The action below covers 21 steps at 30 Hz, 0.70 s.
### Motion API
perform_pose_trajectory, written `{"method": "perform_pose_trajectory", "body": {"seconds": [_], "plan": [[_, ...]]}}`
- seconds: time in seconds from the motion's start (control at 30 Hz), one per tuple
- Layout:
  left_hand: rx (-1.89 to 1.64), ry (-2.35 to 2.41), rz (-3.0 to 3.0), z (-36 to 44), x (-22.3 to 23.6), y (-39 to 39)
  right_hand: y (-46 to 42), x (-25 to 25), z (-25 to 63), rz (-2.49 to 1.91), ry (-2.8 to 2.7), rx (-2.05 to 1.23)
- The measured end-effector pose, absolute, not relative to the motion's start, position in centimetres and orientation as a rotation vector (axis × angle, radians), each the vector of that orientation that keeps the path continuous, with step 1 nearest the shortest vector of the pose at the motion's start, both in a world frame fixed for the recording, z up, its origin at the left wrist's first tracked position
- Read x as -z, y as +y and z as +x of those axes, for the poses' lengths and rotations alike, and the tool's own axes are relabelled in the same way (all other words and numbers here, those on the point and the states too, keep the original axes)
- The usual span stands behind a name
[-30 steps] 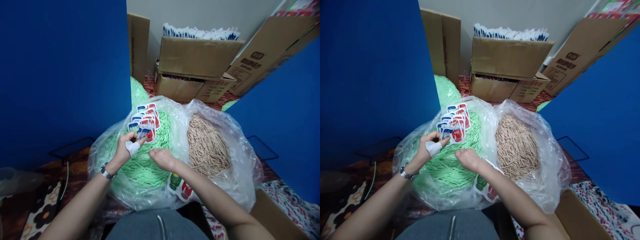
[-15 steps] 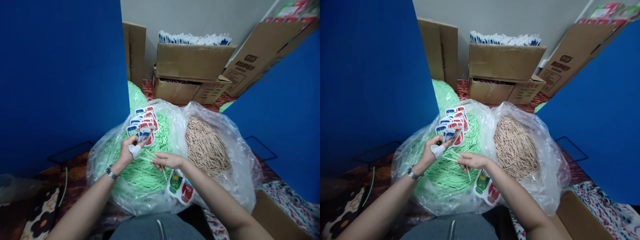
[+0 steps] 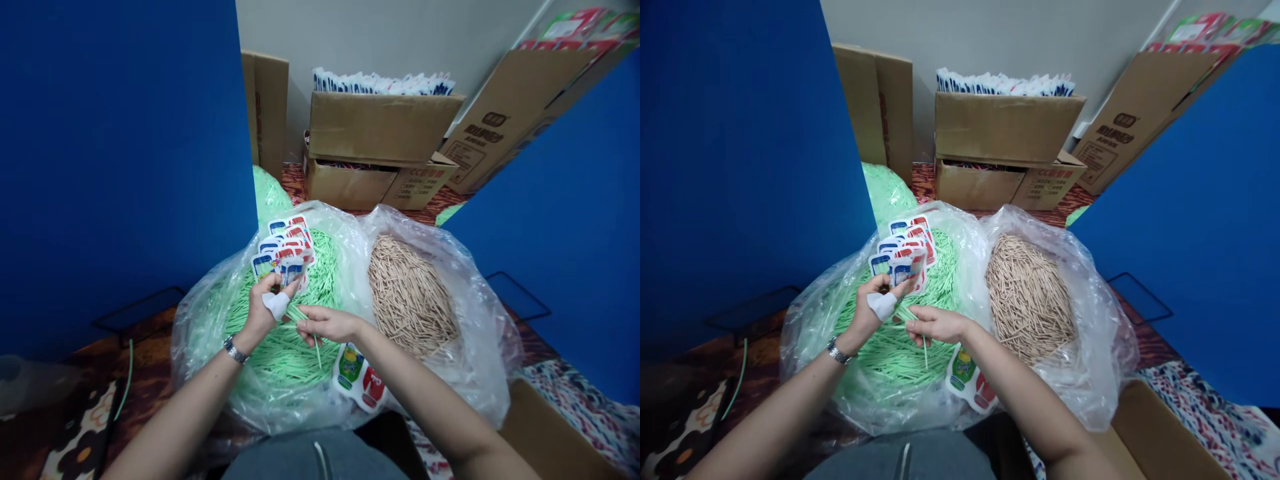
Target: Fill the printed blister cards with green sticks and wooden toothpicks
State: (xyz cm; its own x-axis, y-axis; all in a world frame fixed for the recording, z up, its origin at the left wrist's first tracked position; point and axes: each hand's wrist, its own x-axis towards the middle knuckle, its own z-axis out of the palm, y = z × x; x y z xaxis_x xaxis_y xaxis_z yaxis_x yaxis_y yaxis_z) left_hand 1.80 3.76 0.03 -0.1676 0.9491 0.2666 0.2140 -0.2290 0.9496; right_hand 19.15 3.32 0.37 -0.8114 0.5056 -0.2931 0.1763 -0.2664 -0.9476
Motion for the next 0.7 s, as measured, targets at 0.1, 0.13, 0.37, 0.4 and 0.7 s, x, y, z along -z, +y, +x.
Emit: {"method": "perform_pose_trajectory", "body": {"seconds": [0.1, 0.13, 0.37, 0.4, 0.7], "plan": [[-1.469, 1.364, 1.396, 0.7, -1.0, 3.6, 3.0, 0.0, 20.1, -0.907, -1.596, -2.125], [-1.482, 1.367, 1.373, 0.4, -1.2, 3.5, 2.9, 0.1, 20.2, -0.939, -1.491, -2.115], [-1.509, 1.384, 1.322, 0.1, -1.0, 2.7, 2.6, 0.2, 19.3, -1.033, -0.650, -1.944], [-1.506, 1.384, 1.320, 0.2, -0.9, 2.7, 2.5, 0.2, 19.1, -1.040, -0.589, -1.921], [-1.442, 1.371, 1.436, 0.2, 0.3, 2.2, 0.5, 0.0, 18.5, -1.193, -0.533, -1.771]]}}
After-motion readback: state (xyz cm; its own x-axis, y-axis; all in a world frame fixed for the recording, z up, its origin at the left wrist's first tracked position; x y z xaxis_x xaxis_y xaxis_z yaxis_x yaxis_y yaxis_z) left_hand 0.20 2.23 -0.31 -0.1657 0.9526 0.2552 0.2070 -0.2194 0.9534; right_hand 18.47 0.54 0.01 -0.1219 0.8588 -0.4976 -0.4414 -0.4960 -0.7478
